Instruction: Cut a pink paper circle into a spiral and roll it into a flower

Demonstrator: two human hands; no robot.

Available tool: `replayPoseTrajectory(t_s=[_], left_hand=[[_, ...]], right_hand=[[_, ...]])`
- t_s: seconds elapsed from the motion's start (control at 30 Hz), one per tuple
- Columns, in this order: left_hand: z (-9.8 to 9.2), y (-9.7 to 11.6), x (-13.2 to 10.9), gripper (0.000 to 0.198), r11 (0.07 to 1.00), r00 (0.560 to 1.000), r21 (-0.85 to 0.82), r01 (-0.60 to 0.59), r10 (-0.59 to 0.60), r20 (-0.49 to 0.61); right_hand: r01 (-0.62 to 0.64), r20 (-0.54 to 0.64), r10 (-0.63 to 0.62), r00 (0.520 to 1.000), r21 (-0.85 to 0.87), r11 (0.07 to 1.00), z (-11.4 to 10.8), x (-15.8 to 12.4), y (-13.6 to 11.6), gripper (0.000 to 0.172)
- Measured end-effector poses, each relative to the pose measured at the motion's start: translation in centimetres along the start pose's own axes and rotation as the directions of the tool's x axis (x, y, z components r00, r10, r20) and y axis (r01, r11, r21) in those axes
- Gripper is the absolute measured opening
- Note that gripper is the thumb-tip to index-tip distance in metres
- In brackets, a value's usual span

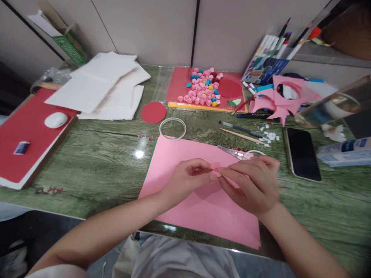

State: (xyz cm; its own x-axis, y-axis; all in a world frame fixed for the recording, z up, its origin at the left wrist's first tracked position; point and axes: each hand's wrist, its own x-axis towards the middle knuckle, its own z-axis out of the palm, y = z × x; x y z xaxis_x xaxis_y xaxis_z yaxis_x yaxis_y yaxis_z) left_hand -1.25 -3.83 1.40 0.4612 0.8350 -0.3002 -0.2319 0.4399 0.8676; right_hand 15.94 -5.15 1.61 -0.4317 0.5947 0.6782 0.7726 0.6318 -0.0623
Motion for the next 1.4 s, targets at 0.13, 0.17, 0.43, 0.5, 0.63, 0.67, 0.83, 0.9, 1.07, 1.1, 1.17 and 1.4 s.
replayPoseTrajectory(t_s=[0.13, 0.17, 0.43, 0.5, 0.63, 0.67, 0.83, 0.9, 1.07, 1.1, 1.17, 1.4], left_hand=[[-0.04, 0.06, -0.03, 0.017, 0.999, 1.0, 0.046, -0.02, 0.02, 0.007], [-0.05, 0.05, -0.04, 0.017, 0.998, 1.0, 0.054, -0.022, 0.021, 0.009], [-0.1, -0.17, -0.09, 0.018, 0.989, 0.999, 0.138, -0.046, 0.045, 0.011], [-0.13, -0.17, -0.08, 0.018, 0.98, 0.997, 0.185, -0.076, 0.076, 0.011], [-0.19, -0.2, -0.04, 0.019, 0.951, 0.993, 0.285, -0.119, 0.121, 0.01], [-0.2, -0.22, -0.03, 0.019, 0.947, 0.992, 0.296, -0.122, 0.123, 0.014], [-0.24, -0.3, -0.01, 0.018, 0.946, 0.991, 0.296, -0.134, 0.131, 0.03], [-0.26, -0.26, -0.01, 0.018, 0.942, 0.99, 0.306, -0.138, 0.138, 0.023], [-0.27, -0.02, -0.04, 0.016, 0.922, 0.986, 0.352, -0.163, 0.163, 0.031], [-0.27, 0.01, -0.03, 0.015, 0.915, 0.984, 0.363, -0.175, 0.175, 0.032], [-0.29, 0.03, 0.01, 0.014, 0.901, 0.979, 0.387, -0.196, 0.2, 0.03], [-0.29, -0.08, 0.11, 0.015, 0.898, 0.977, 0.39, -0.204, 0.211, 0.024]], right_hand=[[-0.012, 0.0, 0.012, 1.0, -0.003, 1.0, -0.01, 0.02, -0.17, 0.015], [-0.009, -0.001, 0.009, 1.0, -0.005, 1.0, -0.04, 0.06, -0.21, 0.015], [0.044, 0.012, -0.044, 0.999, -0.03, 0.999, -0.16, 0.24, -0.2, 0.025], [0.055, 0.022, -0.054, 0.998, -0.003, 0.999, -0.05, 0.1, -0.09, 0.026], [0.064, 0.03, -0.065, 0.997, 0.024, 0.998, 0.2, -0.15, 0.0, 0.023], [0.063, 0.03, -0.064, 0.998, 0.025, 0.998, 0.24, -0.17, -0.02, 0.023], [0.056, 0.019, -0.056, 0.998, 0.003, 0.998, 0.21, -0.21, -0.14, 0.018], [0.057, 0.025, -0.056, 0.998, -0.005, 0.998, 0.15, -0.28, -0.13, 0.018], [0.049, 0.036, -0.049, 0.998, -0.011, 0.999, 0.11, -0.56, -0.08, 0.016], [0.048, 0.036, -0.047, 0.998, -0.01, 0.999, 0.12, -0.6, -0.08, 0.016], [0.052, 0.038, -0.052, 0.998, -0.008, 0.999, 0.15, -0.64, -0.1, 0.016], [-0.041, 0.006, 0.041, 0.999, 0.026, 0.999, 0.07, -0.24, -0.36, 0.015]])
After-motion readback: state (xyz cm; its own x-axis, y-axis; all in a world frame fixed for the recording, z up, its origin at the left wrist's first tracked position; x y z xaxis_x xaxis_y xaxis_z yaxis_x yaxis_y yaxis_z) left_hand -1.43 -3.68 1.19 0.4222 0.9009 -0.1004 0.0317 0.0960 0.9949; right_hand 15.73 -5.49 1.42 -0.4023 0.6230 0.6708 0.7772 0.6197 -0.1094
